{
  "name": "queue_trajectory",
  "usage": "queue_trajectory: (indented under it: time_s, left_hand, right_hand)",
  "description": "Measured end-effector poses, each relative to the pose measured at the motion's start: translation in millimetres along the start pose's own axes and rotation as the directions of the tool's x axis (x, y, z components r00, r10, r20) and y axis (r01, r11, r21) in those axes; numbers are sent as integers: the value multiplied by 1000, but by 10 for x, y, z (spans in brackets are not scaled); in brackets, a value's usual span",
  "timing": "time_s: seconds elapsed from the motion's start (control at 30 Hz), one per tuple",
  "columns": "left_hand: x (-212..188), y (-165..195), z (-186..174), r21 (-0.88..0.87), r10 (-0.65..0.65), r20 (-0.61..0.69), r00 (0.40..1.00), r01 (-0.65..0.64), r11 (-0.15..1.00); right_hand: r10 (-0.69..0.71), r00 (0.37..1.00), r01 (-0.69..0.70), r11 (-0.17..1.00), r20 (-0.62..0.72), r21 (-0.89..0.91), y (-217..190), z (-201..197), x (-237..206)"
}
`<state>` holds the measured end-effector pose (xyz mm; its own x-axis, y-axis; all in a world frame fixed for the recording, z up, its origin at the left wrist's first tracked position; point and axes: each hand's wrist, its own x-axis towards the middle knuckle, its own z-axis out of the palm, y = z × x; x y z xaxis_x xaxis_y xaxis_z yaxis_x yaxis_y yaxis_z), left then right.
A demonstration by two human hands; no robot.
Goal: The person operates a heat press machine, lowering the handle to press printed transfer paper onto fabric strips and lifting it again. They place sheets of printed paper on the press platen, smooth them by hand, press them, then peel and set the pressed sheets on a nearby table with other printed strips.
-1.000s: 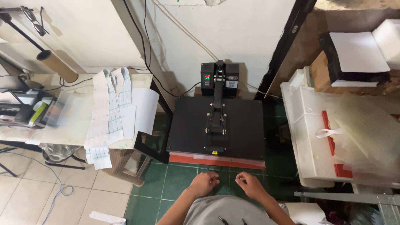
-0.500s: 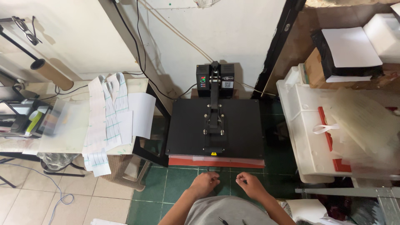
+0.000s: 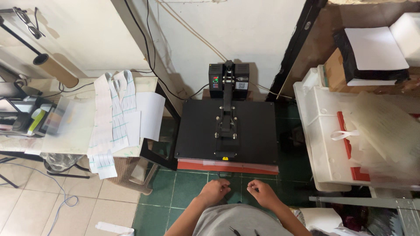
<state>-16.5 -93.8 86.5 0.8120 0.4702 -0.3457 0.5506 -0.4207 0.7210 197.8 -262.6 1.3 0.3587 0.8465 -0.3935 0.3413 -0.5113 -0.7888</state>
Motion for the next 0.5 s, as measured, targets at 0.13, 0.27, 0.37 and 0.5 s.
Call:
queue_trajectory:
  time_s: [0.13, 0.27, 0.37, 0.5]
  left_hand:
    - [-14, 29, -7, 2, 13, -8, 1000, -13, 1000]
    - [-19, 73, -27, -6, 1, -3, 1000, -1, 1000]
    - [-16, 102, -42, -2, -9, 9, 1000, 9, 1000]
    - [-6, 120, -54, 18, -26, 25, 999, 26, 1000]
  right_hand:
    - [-4, 1000, 4, 1000, 1, -8, -16, -8, -10]
    - [10, 1000, -9, 1000, 10, -22, -39, -26, -26]
    - [32, 999, -31, 999, 6, -17, -59, -44, -35]
    - [18, 1000, -18, 999, 10, -33, -91, -70, -40]
